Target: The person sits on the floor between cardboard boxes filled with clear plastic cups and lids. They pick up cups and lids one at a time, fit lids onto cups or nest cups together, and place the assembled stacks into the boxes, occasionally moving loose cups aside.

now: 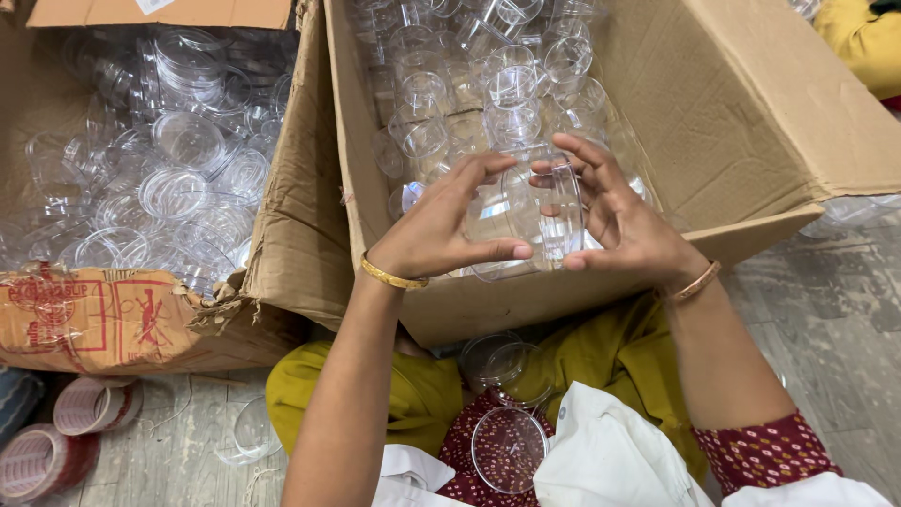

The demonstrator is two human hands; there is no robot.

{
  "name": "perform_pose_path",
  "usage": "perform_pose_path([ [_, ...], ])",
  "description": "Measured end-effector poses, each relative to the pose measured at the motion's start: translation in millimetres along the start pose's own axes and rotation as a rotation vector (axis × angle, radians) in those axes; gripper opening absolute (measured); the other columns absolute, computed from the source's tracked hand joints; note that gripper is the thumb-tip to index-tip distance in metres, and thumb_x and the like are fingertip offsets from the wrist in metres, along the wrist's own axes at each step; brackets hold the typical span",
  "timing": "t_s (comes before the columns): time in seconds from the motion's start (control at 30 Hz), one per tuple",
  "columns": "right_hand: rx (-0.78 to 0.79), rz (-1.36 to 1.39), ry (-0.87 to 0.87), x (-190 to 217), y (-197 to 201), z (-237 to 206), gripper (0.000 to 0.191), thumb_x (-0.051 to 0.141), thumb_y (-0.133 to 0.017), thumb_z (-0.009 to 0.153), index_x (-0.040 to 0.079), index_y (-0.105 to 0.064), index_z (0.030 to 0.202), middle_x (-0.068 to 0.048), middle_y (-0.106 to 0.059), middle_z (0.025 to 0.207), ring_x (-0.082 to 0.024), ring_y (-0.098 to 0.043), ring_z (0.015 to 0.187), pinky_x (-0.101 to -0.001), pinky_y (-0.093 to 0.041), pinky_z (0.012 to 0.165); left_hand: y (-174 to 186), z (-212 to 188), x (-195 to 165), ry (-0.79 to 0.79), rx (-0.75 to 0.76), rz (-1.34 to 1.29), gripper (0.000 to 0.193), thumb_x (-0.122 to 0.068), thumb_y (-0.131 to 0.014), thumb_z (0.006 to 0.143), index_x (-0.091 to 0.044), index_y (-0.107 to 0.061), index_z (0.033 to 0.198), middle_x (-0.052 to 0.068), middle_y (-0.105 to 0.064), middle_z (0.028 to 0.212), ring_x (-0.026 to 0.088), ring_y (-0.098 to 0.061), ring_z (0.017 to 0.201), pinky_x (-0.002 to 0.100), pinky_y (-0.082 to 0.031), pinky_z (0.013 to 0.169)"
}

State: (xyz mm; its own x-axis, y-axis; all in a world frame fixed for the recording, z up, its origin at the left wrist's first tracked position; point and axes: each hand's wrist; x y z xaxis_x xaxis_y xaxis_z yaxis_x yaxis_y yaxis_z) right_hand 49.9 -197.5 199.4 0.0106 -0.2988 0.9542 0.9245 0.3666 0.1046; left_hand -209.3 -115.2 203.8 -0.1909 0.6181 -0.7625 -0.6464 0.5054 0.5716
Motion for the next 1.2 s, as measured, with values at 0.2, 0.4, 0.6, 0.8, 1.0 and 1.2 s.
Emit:
perform_pose_path([
  [0.2, -0.001, -0.035, 0.020, 1, -3, 2, 0.112, 0.009, -0.087, 0.073, 0.014, -0.022, 0.164, -0.011, -0.038, 0.158, -0.025, -0.037, 0.154, -0.0427, -0.034, 0.131, 0, -1, 0, -0.020, -0.014, -0.068, 0.106, -0.063, -0.085, 0.072, -0.001, -0.046, 0.149, 0.022, -0.057, 0.149, 0.035, -0.055, 0.142, 0.045, -0.045, 0.117],
  [0.4, -0.004, -0.153, 0.039, -1, -3, 6, 0.111, 0.008, -0.088, 0.072, 0.014, -0.025, 0.163, -0.007, -0.033, 0.162, -0.022, -0.035, 0.153, -0.0413, -0.040, 0.124, 0, -2, 0, -0.027, -0.030, -0.033, 0.108, -0.060, -0.088, 0.069, -0.001, -0.045, 0.149, 0.021, -0.058, 0.148, 0.034, -0.056, 0.140, 0.044, -0.046, 0.116],
  [0.6, 0.021, -0.208, 0.031, 4, -7, 8, 0.112, 0.011, -0.090, 0.071, 0.015, -0.024, 0.162, -0.007, -0.034, 0.163, -0.023, -0.041, 0.150, -0.0424, -0.041, 0.123, -3, -4, 2, -0.075, -0.052, -0.103, 0.104, -0.053, -0.091, 0.071, -0.001, -0.044, 0.149, 0.020, -0.057, 0.149, 0.033, -0.056, 0.141, 0.043, -0.046, 0.118],
  [0.8, 0.050, -0.367, 0.062, 14, -11, 13, 0.107, 0.013, -0.090, 0.070, 0.014, -0.031, 0.159, -0.009, -0.034, 0.164, -0.025, -0.042, 0.151, -0.0438, -0.047, 0.120, -6, -5, 3, -0.088, -0.058, -0.065, 0.105, -0.053, -0.089, 0.072, -0.004, -0.044, 0.153, 0.018, -0.056, 0.151, 0.033, -0.056, 0.141, 0.043, -0.047, 0.118],
  [1.0, 0.034, -0.429, -0.002, 22, -14, 14, 0.106, 0.015, -0.090, 0.068, 0.017, -0.034, 0.157, -0.007, -0.037, 0.161, -0.026, -0.043, 0.148, -0.0447, -0.049, 0.116, -7, -9, 0, -0.042, -0.073, -0.071, 0.105, -0.055, -0.089, 0.071, -0.006, -0.046, 0.154, 0.017, -0.056, 0.150, 0.032, -0.055, 0.140, 0.044, -0.048, 0.114],
  [1.2, 0.029, -0.423, -0.061, 24, -15, 14, 0.104, 0.016, -0.091, 0.067, 0.018, -0.035, 0.156, -0.007, -0.038, 0.159, -0.028, -0.044, 0.147, -0.0466, -0.055, 0.109, -7, -11, -3, -0.074, -0.088, -0.122, 0.103, -0.056, -0.088, 0.074, -0.006, -0.046, 0.154, 0.016, -0.056, 0.150, 0.031, -0.056, 0.141, 0.043, -0.049, 0.114],
])
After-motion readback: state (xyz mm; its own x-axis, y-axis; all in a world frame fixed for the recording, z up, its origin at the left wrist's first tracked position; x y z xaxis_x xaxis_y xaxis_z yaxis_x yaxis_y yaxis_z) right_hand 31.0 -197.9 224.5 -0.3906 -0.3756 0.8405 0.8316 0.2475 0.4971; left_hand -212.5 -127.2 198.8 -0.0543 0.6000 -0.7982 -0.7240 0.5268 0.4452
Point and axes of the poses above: each hand's wrist, its own z-axis towards the middle knuckle, its own y-axis out of the back of the hand, x = y × z
